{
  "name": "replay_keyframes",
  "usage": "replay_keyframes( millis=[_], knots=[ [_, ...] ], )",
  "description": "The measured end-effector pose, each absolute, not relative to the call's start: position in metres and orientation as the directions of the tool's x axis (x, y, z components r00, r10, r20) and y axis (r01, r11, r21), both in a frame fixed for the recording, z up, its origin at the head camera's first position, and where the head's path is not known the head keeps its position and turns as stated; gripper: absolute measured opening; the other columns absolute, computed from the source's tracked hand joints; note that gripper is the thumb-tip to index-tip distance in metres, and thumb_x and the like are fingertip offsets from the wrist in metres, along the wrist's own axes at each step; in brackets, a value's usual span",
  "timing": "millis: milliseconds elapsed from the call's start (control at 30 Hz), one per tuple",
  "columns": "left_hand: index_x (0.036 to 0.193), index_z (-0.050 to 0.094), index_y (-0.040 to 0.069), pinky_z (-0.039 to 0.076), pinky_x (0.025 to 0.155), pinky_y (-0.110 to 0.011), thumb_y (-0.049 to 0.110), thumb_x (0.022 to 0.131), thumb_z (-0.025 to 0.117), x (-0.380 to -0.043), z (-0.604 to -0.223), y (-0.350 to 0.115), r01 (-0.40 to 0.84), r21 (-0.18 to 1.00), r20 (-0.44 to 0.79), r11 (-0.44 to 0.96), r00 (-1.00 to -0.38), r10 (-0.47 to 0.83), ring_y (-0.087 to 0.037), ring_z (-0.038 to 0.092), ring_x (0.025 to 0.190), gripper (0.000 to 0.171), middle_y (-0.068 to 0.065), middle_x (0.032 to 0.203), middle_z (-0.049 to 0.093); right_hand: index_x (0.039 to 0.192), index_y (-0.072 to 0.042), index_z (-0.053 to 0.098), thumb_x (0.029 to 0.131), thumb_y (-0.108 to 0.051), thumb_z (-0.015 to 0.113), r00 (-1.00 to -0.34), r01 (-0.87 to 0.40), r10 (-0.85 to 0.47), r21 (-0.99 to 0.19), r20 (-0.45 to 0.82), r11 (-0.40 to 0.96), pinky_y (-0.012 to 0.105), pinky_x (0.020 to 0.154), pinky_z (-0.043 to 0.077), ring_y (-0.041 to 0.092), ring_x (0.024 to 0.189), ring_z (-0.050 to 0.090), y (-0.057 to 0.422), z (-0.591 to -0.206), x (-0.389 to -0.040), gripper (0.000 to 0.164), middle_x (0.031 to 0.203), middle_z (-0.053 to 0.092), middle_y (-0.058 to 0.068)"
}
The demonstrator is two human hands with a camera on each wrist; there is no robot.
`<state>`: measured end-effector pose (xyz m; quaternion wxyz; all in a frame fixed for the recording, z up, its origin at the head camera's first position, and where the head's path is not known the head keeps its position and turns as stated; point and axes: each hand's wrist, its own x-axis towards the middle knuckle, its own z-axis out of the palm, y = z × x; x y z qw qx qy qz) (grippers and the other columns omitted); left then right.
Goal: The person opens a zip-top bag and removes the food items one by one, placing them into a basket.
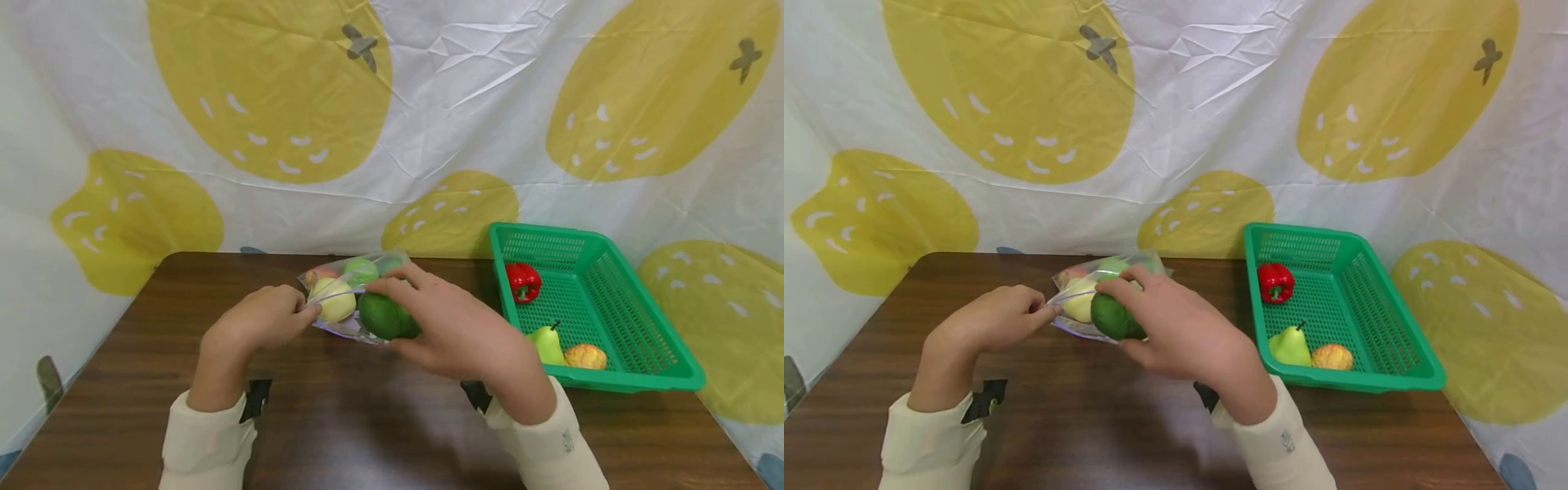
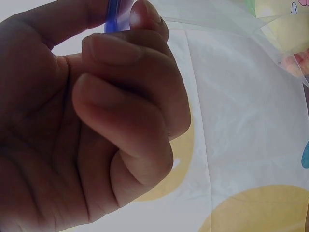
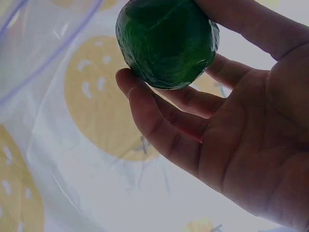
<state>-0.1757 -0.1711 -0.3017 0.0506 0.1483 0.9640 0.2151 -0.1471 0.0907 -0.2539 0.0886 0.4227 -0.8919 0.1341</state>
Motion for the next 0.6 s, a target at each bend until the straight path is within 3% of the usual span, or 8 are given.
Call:
replay_keyframes(
  millis=[300, 600],
  knots=[
    [0.054, 0.040, 0.017, 0.030, 0.047, -0.029, 0.028, 0.097, 0.051, -0.175, -0.301, -0.171, 0.276, 0.438, -0.024, 0.855, -0.948, 0.319, -0.012, 0.034, 0.047, 0.046, 0.006, 0.052, 0.033, 0.140, -0.014, 0.047, 0.078, -0.013, 0.073, -0.636, -0.762, -0.683, -0.153, 0.359, 0.629, 0.034, 0.080, 0.055, 0.013, 0.093, 0.057, 0.117, -0.237, -0.136, 0.067, 0.128, 0.047, 0.004],
    [0.055, 0.044, 0.016, 0.032, 0.048, -0.030, 0.029, 0.097, 0.051, -0.175, -0.299, -0.170, 0.284, 0.437, -0.017, 0.854, -0.946, 0.324, -0.013, 0.037, 0.049, 0.044, 0.005, 0.054, 0.036, 0.136, -0.012, 0.049, 0.078, -0.022, 0.077, -0.691, -0.693, -0.631, -0.077, 0.353, 0.716, 0.035, 0.074, 0.055, 0.013, 0.087, 0.057, 0.150, -0.228, -0.136, 0.065, 0.122, 0.048, 0.004]
  ],
)
